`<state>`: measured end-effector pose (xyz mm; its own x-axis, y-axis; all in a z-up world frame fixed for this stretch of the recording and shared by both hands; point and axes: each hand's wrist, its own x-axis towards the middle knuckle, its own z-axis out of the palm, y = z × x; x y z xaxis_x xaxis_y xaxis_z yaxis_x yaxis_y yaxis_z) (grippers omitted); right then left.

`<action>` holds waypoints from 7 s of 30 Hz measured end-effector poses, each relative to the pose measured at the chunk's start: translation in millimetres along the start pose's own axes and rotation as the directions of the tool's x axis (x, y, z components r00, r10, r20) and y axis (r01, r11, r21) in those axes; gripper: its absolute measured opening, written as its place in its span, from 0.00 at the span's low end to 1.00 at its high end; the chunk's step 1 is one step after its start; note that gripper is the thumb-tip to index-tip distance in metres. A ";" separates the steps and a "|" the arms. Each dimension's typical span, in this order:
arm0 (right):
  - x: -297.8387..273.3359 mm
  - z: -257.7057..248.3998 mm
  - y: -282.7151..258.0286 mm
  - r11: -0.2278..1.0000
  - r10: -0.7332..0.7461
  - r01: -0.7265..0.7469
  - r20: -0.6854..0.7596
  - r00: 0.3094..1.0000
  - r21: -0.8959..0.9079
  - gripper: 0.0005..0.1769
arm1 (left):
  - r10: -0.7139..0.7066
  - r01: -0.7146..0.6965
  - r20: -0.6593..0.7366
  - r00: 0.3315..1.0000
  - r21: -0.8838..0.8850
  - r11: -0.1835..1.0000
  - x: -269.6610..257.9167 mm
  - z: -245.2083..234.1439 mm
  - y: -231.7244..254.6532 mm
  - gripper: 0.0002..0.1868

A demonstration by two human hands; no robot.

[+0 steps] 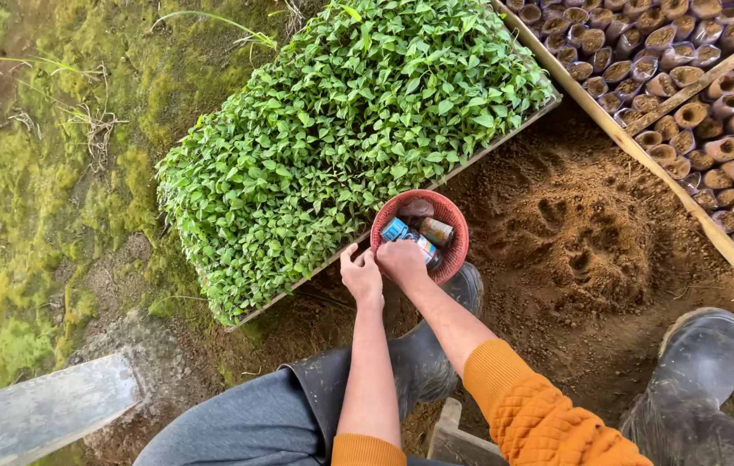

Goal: The person fills small plastic seedling pots with soil from a pile on the ground. They scoop soil with their hands, pack it into the pots, and place the filled pots into a wooden tray. The person also handles a small container from a red basket.

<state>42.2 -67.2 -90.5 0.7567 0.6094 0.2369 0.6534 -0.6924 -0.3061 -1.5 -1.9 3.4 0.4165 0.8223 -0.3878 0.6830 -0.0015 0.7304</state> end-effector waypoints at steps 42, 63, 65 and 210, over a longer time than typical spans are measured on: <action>9.7 -72.5 64.8 0.926 0.295 -0.290 0.016 0.955 0.240 0.03 | 0.445 -0.410 0.035 0.895 0.461 0.787 -27.2 2.4 17.1 0.13; -22.9 -197.2 99.6 0.595 0.521 -0.465 0.125 0.844 0.656 0.12 | 0.435 -0.426 0.129 0.891 0.566 0.705 -10.8 24.6 -11.3 0.08; -40.0 -189.7 116.9 0.524 0.549 -0.537 0.219 0.807 0.661 0.11 | 0.397 -0.403 0.159 0.904 0.626 0.668 -20.5 17.5 19.3 0.06; -227.7 -206.0 243.7 0.691 0.718 -0.712 -0.004 0.696 0.127 0.29 | 0.194 -0.946 0.979 0.068 0.125 -0.299 -261.4 162.8 120.9 0.20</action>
<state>33.7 -454.3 -29.1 0.9959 -0.0740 -0.0513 -0.0897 -0.8628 -0.4976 69.9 -309.7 101.5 0.7480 -0.5010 -0.4353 -0.5232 -0.8487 0.0778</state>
